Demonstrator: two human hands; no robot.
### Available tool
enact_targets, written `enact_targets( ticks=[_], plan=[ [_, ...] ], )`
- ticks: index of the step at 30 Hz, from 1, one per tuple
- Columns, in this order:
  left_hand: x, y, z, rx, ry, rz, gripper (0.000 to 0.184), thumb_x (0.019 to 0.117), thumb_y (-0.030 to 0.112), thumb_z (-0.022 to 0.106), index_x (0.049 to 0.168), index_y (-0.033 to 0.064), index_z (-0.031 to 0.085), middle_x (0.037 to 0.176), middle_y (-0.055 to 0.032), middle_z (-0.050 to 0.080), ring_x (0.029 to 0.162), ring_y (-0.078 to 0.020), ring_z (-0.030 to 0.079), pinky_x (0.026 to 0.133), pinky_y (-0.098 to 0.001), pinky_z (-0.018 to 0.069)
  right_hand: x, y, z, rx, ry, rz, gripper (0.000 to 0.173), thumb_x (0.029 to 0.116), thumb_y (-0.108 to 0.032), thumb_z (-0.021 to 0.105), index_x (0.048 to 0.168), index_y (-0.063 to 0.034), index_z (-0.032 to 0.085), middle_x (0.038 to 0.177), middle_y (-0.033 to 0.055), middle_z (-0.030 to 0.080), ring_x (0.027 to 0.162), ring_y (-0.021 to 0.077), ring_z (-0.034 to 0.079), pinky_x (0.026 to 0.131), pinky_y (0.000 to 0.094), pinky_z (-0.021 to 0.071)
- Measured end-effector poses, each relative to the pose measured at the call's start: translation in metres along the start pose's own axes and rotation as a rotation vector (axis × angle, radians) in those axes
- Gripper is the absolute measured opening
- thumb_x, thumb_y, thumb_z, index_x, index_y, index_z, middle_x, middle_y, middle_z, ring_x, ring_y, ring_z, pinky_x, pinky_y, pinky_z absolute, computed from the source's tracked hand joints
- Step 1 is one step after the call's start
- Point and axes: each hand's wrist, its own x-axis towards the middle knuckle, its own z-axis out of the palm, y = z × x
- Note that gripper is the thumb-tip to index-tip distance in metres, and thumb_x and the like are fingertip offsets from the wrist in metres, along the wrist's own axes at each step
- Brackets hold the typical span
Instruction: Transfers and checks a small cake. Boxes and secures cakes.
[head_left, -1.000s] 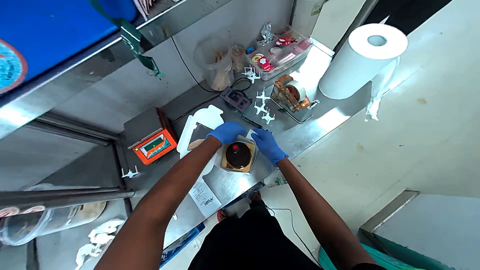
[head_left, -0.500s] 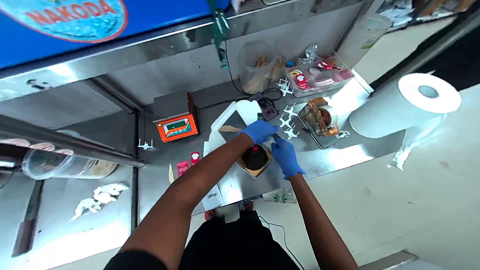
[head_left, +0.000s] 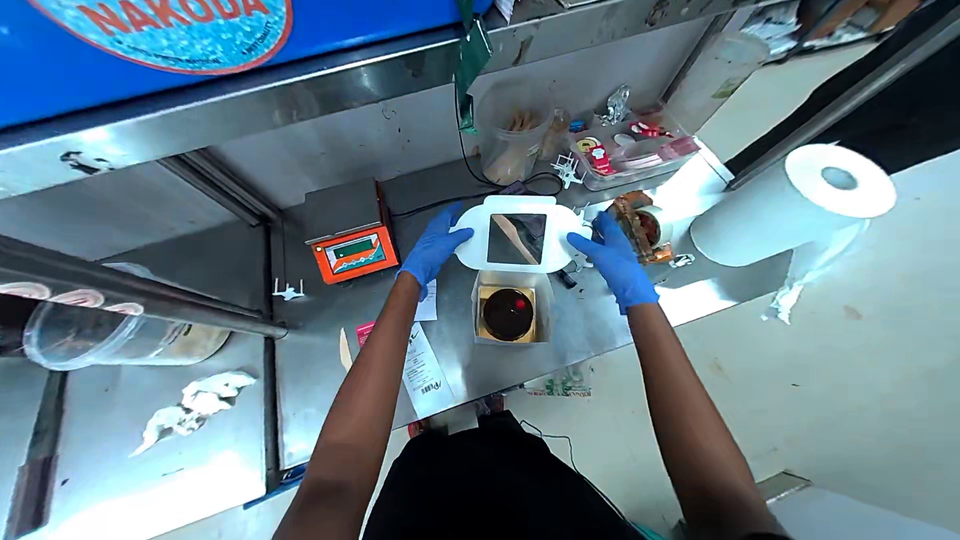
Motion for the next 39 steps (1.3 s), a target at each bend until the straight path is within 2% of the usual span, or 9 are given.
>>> enact_targets(
  ticks=[3,5,7,10,14,21,28,31,39],
  plan=[
    [-0.018,0.004,-0.007,0.139,0.005,0.202,0.031,0.0981,-0.004,0.054,0.127,-0.0009,0.066,0.118,-0.0171,0.069,0.105,-0.0228,0.067,0.092,-0.043,0.0561,-0.001,0.002,-0.006,-0.017,-0.079,-0.237,0.029,0.0971,-0.009,0.065,0.125,-0.0018,0.067,0.112,0.0154,0.069,0.095,0.0201,0.066,0.082,0.0394,0.0555],
    [-0.063,-0.011,-0.011,0.301,-0.052,0.312,0.028,0.0966,-0.004,0.056,0.117,0.004,0.074,0.121,-0.0095,0.072,0.115,-0.0196,0.066,0.103,-0.0446,0.0527,-0.036,0.008,-0.022,-0.112,-0.155,-0.343,0.017,0.0961,-0.002,0.063,0.11,-0.0011,0.074,0.107,0.0122,0.072,0.098,0.0185,0.067,0.089,0.0408,0.0558],
    [-0.105,-0.051,-0.003,0.434,-0.121,0.385,0.034,0.0923,-0.002,0.059,0.119,0.0119,0.075,0.138,-0.0042,0.064,0.134,-0.0197,0.055,0.114,-0.046,0.0448,-0.078,0.036,-0.025,-0.22,-0.231,-0.429,0.02,0.0928,0.001,0.062,0.106,-0.0049,0.076,0.12,0.0098,0.071,0.117,0.021,0.066,0.104,0.0461,0.0526],
    [-0.135,-0.099,0.024,0.398,-0.225,0.197,0.065,0.0906,0.013,0.07,0.152,0.016,0.05,0.167,-0.0073,0.028,0.155,-0.0249,0.024,0.123,-0.0509,0.031,-0.114,0.091,0.007,-0.185,-0.274,-0.371,0.029,0.0934,-0.01,0.058,0.118,-0.0048,0.073,0.145,0.0129,0.058,0.135,0.0258,0.054,0.11,0.0495,0.0469],
    [-0.129,-0.116,0.055,0.221,-0.153,0.029,0.109,0.0857,0.04,0.08,0.166,0.0128,0.011,0.172,-0.013,0.009,0.157,-0.0281,0.018,0.124,-0.0518,0.0274,-0.128,0.096,0.049,0.175,-0.274,-0.009,0.074,0.0904,-0.039,0.065,0.155,-0.0113,0.042,0.156,0.0088,0.047,0.138,0.02,0.051,0.11,0.0438,0.0484],
    [-0.121,-0.136,0.071,0.032,-0.137,-0.031,0.116,0.0749,0.029,0.092,0.165,0.0221,0.019,0.158,-0.0076,0.045,0.14,-0.0226,0.049,0.114,-0.0474,0.0443,-0.128,0.103,0.071,0.289,-0.353,0.023,0.098,0.0801,-0.026,0.082,0.162,-0.0313,0.027,0.152,0.003,0.052,0.13,0.019,0.058,0.101,0.045,0.0547],
    [-0.135,-0.123,0.074,-0.075,-0.016,-0.009,0.097,0.08,0.038,0.087,0.16,0.0252,0.033,0.16,-0.0044,0.042,0.135,-0.0235,0.052,0.105,-0.0478,0.0499,-0.126,0.086,0.054,0.271,-0.411,0.03,0.104,0.0749,-0.034,0.085,0.162,-0.0285,0.029,0.151,0.0025,0.053,0.13,0.0188,0.057,0.102,0.0425,0.0541],
    [-0.137,-0.118,0.075,-0.092,0.002,-0.015,0.09,0.0836,0.049,0.08,0.159,0.0256,0.037,0.16,-0.0033,0.041,0.135,-0.022,0.051,0.106,-0.0467,0.0485,-0.13,0.071,0.051,0.279,-0.388,0.061,0.093,0.0812,-0.037,0.078,0.161,-0.0271,0.031,0.15,0.0012,0.054,0.13,0.0177,0.058,0.102,0.0413,0.054],
    [-0.132,-0.112,0.075,-0.067,-0.038,-0.037,0.094,0.0874,0.054,0.074,0.163,0.0208,0.027,0.161,-0.0082,0.039,0.136,-0.024,0.052,0.106,-0.0476,0.0491,-0.138,0.058,0.063,0.283,-0.307,0.108,0.091,0.0885,-0.039,0.073,0.164,-0.0262,0.023,0.151,0.0026,0.052,0.132,0.015,0.056,0.106,0.0414,0.051]
  ],
)
